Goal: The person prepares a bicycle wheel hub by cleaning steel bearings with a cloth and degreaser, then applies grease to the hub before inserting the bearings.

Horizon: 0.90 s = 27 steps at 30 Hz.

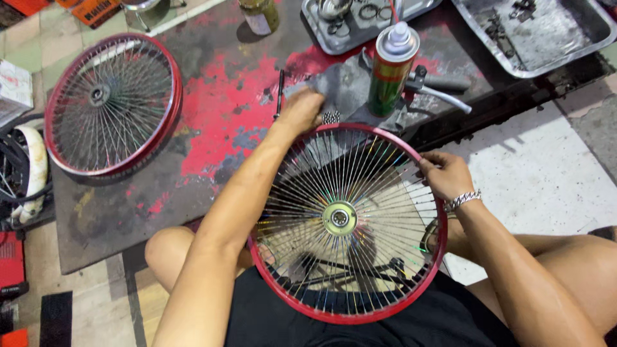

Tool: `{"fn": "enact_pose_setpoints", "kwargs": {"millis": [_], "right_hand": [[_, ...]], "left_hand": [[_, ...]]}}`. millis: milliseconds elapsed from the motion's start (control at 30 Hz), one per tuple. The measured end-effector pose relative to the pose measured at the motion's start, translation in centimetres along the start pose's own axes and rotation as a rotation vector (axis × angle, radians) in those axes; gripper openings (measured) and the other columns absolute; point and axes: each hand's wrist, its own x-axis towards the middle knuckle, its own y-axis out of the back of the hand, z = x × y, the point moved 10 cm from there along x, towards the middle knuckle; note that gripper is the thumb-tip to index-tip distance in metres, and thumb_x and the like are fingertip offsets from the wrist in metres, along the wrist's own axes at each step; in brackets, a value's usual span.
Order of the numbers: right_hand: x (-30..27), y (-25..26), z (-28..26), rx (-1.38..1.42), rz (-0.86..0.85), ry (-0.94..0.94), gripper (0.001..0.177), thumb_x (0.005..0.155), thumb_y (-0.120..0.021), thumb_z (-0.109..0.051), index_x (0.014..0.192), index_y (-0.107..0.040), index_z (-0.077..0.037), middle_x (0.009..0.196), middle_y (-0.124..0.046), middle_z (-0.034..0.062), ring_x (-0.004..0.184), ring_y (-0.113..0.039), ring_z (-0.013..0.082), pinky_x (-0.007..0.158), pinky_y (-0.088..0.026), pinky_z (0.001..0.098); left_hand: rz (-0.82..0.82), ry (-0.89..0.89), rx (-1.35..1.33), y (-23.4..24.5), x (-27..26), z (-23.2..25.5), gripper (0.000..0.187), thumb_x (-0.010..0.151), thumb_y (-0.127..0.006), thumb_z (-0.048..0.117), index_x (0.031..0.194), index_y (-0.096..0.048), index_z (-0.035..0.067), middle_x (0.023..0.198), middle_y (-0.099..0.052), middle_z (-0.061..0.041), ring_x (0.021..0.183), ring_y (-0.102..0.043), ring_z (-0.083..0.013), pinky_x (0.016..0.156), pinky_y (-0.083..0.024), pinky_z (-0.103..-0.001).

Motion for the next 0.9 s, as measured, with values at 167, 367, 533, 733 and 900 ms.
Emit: {"fn": "enact_pose_setpoints", "kwargs": {"millis": [167, 367, 533, 733, 900], "right_hand": [[-0.2, 0.2, -0.4, -0.012, 0.0, 0.032, 0.031, 0.097, -0.066, -0.019, 0.12, -0.073, 0.0, 0.097, -0.078, 0.0144, 0.084, -0.074, 0.0192, 0.076, -0.056, 0.0325], [-0.8, 0.2, -0.9, 0.014, -0.012, -0.024, 0.031, 0.099, -0.065, -0.019, 0.122, -0.073, 0.0, 0.096, -0.078, 0.0153, 0.083, -0.073, 0.0198, 0.074, -0.056, 0.0329], [-1.2, 0.2, -1.1, 0.02, -0.013, -0.075, 0.031, 0.099, -0.066, -0.02, 0.124, -0.072, -0.001, 0.095, -0.078, 0.0156, 0.079, -0.072, 0.0198, 0.07, -0.056, 0.0323], [-0.8, 0.1, -0.9, 0.051, 0.001, -0.023, 0.031, 0.098, -0.066, -0.019, 0.122, -0.072, 0.0, 0.098, -0.078, 0.013, 0.083, -0.075, 0.0162, 0.07, -0.057, 0.03], [-0.7, 0.0, -0.9, 0.022, 0.001, -0.023, 0.031, 0.098, -0.066, -0.018, 0.123, -0.073, -0.001, 0.096, -0.078, 0.0147, 0.082, -0.075, 0.0192, 0.07, -0.057, 0.0312]], "left_hand": [[0.222, 0.144, -0.245, 6.6, -6.4, 4.8, 0.018, 0.069, -0.077, 0.015, 0.078, -0.068, 0.003, 0.085, -0.07, -0.018, 0.09, -0.066, -0.0386, 0.081, -0.052, -0.048], [0.06, 0.188, -0.567, 7.8, -17.0, 15.8, 0.019, 0.075, -0.078, 0.016, 0.091, -0.077, 0.007, 0.09, -0.074, -0.01, 0.091, -0.068, -0.0279, 0.084, -0.053, -0.039], [0.208, 0.275, -0.511, 8.2, -19.5, 19.6, 0.016, 0.08, -0.076, 0.013, 0.095, -0.076, 0.007, 0.096, -0.074, -0.009, 0.094, -0.067, -0.0276, 0.085, -0.054, -0.039], [0.279, 0.438, -0.396, 7.4, -20.6, 20.2, 0.013, 0.083, -0.074, 0.009, 0.096, -0.074, 0.006, 0.095, -0.075, -0.01, 0.09, -0.068, -0.0291, 0.079, -0.055, -0.04], [0.254, 0.483, -0.384, 7.3, -20.4, 20.0, 0.013, 0.083, -0.075, 0.011, 0.094, -0.073, 0.006, 0.091, -0.075, -0.01, 0.087, -0.068, -0.0298, 0.076, -0.054, -0.042]]}}
